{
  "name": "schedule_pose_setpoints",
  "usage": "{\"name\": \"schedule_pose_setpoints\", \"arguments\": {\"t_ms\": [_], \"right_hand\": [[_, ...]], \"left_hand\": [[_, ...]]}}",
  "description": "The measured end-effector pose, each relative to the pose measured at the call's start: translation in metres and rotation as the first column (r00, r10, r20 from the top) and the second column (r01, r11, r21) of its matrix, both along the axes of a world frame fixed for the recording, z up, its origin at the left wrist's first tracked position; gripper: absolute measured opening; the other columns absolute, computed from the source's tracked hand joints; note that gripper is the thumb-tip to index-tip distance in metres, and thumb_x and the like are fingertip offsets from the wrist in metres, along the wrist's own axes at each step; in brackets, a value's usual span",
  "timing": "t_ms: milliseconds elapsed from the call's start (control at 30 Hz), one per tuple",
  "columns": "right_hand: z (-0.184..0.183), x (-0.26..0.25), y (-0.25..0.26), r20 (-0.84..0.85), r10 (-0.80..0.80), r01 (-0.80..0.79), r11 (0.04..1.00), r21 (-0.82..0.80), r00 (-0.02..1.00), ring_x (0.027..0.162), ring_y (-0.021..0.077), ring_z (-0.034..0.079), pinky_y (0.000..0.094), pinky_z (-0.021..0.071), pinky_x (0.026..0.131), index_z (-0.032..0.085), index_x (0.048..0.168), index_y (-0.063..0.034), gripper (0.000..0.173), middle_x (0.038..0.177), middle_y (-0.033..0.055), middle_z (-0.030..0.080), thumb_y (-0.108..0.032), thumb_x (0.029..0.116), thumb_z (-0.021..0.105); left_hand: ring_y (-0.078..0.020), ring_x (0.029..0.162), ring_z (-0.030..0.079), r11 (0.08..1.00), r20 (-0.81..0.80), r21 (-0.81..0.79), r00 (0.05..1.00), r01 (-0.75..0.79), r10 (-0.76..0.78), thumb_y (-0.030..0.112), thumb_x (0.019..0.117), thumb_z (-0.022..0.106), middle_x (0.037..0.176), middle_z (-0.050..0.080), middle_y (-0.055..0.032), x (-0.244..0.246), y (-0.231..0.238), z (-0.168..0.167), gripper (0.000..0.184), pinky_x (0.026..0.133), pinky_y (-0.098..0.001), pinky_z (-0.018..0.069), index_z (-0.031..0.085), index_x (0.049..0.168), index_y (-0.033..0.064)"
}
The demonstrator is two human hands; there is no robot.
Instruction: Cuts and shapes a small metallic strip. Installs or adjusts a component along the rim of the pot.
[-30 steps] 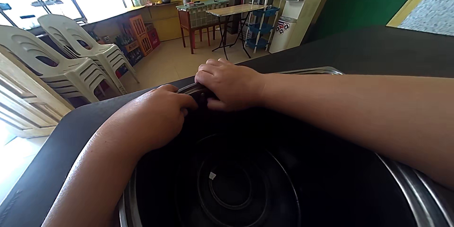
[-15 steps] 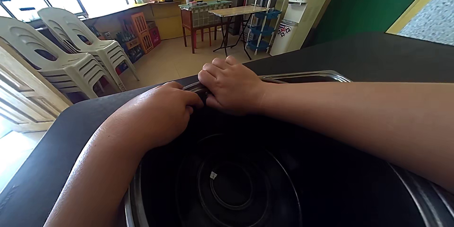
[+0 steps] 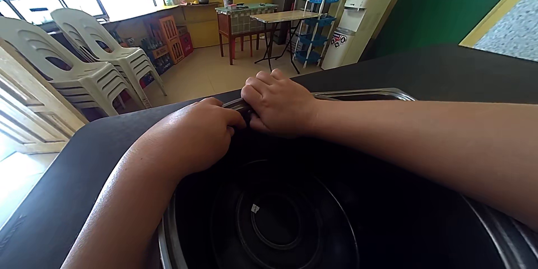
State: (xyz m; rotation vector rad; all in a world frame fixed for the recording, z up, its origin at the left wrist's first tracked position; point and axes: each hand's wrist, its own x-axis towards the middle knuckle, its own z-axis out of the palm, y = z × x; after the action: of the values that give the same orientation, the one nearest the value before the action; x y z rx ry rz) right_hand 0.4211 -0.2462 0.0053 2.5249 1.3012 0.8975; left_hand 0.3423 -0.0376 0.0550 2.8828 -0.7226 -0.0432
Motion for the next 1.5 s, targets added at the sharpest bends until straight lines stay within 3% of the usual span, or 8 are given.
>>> {"name": "schedule_pose_setpoints", "arguments": {"t_ms": [233,400,600,700,967,1167,1433,1500], "right_hand": [[0.0027,-0.0015,-0.0013,-0.051,-0.01,0.008,0.999,-0.031,0.999,0.107,0.038,0.06,0.05,0.0423,0.081,0.059,0.111,-0.0008,0.036,0.108,0.0182,0.062,-0.029,0.0903,0.054],[-0.0013,0.0002,0.0003,0.008,-0.006,0.006,1.0,0.003,1.0,0.102,0.0367,0.061,0.0487,0.0422,0.078,0.06,0.106,-0.0016,0.035,0.104,0.0176,0.063,-0.033,0.0917,0.052],[0.0023,-0.0024,-0.0001,-0.039,-0.014,0.013,1.0,-0.021,0.999,0.106,0.038,0.06,0.05,0.0422,0.08,0.06,0.11,-0.0005,0.034,0.107,0.0183,0.063,-0.028,0.0904,0.054],[0.0018,-0.0015,-0.0009,-0.03,-0.003,0.002,1.0,-0.026,1.0,0.104,0.0376,0.06,0.0497,0.0414,0.08,0.06,0.108,-0.0018,0.04,0.105,0.0174,0.062,-0.035,0.0873,0.056],[-0.0015,-0.0012,0.0007,0.017,-0.008,0.008,1.0,0.003,1.0,0.101,0.0374,0.061,0.0492,0.0421,0.078,0.061,0.108,-0.001,0.036,0.104,0.0177,0.063,-0.032,0.0915,0.052],[0.0006,-0.0012,0.0,-0.019,-0.011,0.01,1.0,-0.016,1.0,0.102,0.037,0.06,0.0493,0.0414,0.08,0.06,0.109,-0.0018,0.041,0.105,0.0173,0.062,-0.037,0.0898,0.055],[-0.0004,0.0015,0.0005,0.003,0.012,-0.012,1.0,0.026,1.0,0.099,0.0353,0.062,0.0477,0.0425,0.076,0.063,0.108,-0.0027,0.037,0.102,0.0155,0.064,-0.035,0.0929,0.055],[0.001,0.0013,0.0003,-0.014,0.018,-0.017,0.999,0.033,1.0,0.097,0.0346,0.062,0.0472,0.0423,0.074,0.064,0.105,-0.0033,0.035,0.1,0.0146,0.065,-0.036,0.094,0.054]], "left_hand": [[-0.0273,0.132,0.056,1.0,0.009,-0.004,1.0,0.015,-0.015,0.019,0.1083,0.05,0.143,0.058,-0.0113,-0.0015,-0.0001,-0.0006,0.03,0.101,-0.0484,0.0489,0.071,0.129,0.0267],[-0.0272,0.134,0.055,1.0,0.0,0.008,1.0,0.004,-0.004,0.022,0.1086,0.05,0.144,0.058,-0.0103,0.0001,0.0,0.0001,0.03,0.102,-0.0484,0.0489,0.071,0.129,0.0286],[-0.0294,0.123,0.061,0.997,0.085,-0.041,0.994,0.067,-0.063,0.012,0.1068,0.051,0.138,0.062,-0.0151,-0.0051,0.0025,-0.0078,0.03,0.097,-0.0485,0.0495,0.073,0.127,0.0202],[-0.0295,0.127,0.06,0.998,0.059,-0.031,0.997,0.052,-0.05,0.013,0.1074,0.051,0.14,0.06,-0.0148,-0.0056,0.0014,-0.0054,0.031,0.099,-0.0483,0.0486,0.072,0.129,0.0207],[-0.0335,0.131,0.057,0.998,0.079,-0.038,0.995,0.057,-0.054,0.011,0.1068,0.051,0.141,0.06,-0.0169,-0.0074,0.0013,-0.0062,0.03,0.101,-0.0515,0.0475,0.073,0.126,0.0202],[-0.0258,0.13,0.057,0.999,0.005,0.022,1.0,0.023,-0.024,0.021,0.1083,0.05,0.143,0.058,-0.01,0.0005,0.0006,0.0002,0.029,0.1,-0.0469,0.05,0.071,0.127,0.0284],[-0.0273,0.131,0.057,1.0,0.005,0.016,1.0,0.019,-0.019,0.02,0.1082,0.05,0.142,0.058,-0.0112,-0.0006,0.0004,0.0001,0.03,0.101,-0.0484,0.0494,0.071,0.129,0.0274],[-0.0299,0.126,0.059,0.999,0.049,-0.018,0.998,0.039,-0.038,0.014,0.1072,0.051,0.14,0.06,-0.0146,-0.004,0.0005,-0.004,0.03,0.098,-0.0492,0.0491,0.072,0.127,0.0224]]}}
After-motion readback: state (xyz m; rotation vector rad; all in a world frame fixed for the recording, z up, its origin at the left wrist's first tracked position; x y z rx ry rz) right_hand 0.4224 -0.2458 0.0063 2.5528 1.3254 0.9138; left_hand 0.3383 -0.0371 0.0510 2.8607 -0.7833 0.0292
